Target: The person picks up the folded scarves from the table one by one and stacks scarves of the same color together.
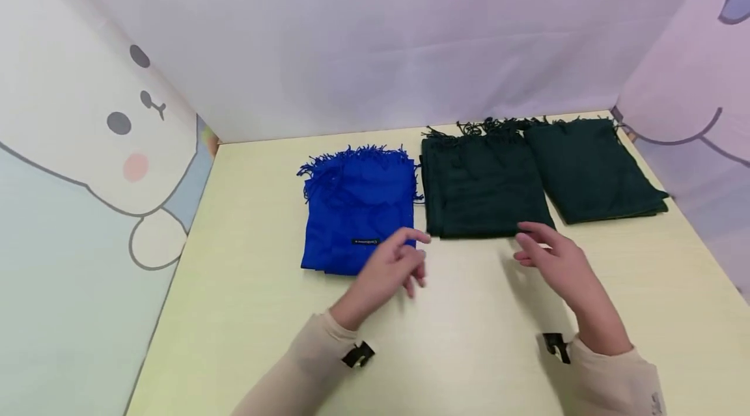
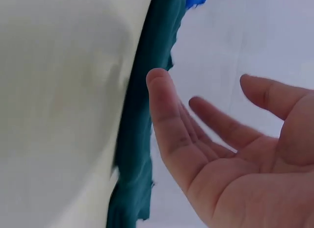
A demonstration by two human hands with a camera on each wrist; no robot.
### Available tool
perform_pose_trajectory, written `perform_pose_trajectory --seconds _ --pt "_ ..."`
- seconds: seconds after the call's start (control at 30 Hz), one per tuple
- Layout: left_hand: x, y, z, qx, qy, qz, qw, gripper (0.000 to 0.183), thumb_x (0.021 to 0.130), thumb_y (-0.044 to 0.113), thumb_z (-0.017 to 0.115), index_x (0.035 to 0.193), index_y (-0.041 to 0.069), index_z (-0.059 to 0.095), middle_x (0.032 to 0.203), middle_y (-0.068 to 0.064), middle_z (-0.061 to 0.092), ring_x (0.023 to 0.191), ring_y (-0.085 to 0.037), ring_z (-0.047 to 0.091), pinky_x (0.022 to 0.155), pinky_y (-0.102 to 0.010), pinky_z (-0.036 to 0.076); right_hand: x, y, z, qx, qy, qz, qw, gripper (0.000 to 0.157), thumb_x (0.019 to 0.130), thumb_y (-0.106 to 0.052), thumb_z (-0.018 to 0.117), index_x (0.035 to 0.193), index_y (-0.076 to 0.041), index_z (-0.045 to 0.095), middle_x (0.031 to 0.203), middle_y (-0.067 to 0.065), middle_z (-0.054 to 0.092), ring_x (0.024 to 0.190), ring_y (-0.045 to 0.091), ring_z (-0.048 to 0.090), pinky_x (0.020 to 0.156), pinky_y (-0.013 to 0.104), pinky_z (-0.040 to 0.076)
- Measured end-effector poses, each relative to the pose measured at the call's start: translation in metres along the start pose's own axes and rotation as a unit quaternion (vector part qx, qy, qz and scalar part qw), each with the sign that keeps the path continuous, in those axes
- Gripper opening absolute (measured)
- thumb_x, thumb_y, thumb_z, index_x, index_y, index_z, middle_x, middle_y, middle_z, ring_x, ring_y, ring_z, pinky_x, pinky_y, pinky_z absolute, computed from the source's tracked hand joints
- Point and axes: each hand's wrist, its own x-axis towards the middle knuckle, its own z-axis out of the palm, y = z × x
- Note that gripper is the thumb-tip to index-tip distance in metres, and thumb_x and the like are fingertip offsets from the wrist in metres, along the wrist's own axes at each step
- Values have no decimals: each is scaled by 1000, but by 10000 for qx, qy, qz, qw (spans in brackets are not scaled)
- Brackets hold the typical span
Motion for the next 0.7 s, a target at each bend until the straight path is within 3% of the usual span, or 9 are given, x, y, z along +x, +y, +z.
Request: perform_pose_trajectory --seconds 0.1,0.2,0.27,0.4,0.53,0.63,0.7 --pt "16 -9 24 -1272 -56 -537 9904 29 104 16 51 132 7 52 120 -16 64 110 -33 65 86 -39 58 -7 17 -10 117 282 382 9988 64 105 -44 45 148 2 38 131 27 54 88 9 72 73 8 45" --pt "26 -12 40 -2648 435 -901 9591 38 102 8 49 139 7 42 147 -22 40 134 -41 46 105 -47 46 -11 29 -14 333 384 606 9969 66 105 -44 45 150 4 33 133 31 52 86 3 70 72 6 45" --pt "29 -12 44 -3206 875 -987 9380 48 99 4 49 144 13 35 152 -24 26 139 -42 37 108 -51 41 -11 32 -13 613 356 640 9954 67 105 -42 45 151 4 31 135 33 50 87 3 69 74 7 47" --pt "34 -9 47 -3750 1477 -854 9112 63 97 1 47 151 22 23 155 -22 17 143 -40 30 110 -53 40 -10 37 -14 1075 288 616 9919 68 105 -42 47 153 3 28 137 33 49 93 2 68 79 9 50" --pt "41 -7 48 -4035 1551 -762 8985 65 97 0 46 152 24 23 154 -20 17 144 -38 27 109 -53 40 -8 41 -18 1406 182 582 9882 71 104 -42 49 155 2 24 140 33 47 97 1 67 83 12 51" --pt "49 -7 51 -3944 1510 -752 9033 61 95 -1 46 149 21 28 154 -16 19 143 -36 27 113 -55 35 -6 43 -20 1733 41 496 9836 73 104 -39 51 156 2 21 138 30 48 100 1 67 85 14 52" --pt "54 -8 53 -3796 1520 -714 9098 58 95 -2 46 147 17 31 155 -13 20 141 -35 28 115 -55 30 -4 43 -21 2167 -84 476 9750 74 104 -36 52 157 1 15 135 22 53 103 3 67 87 14 52"
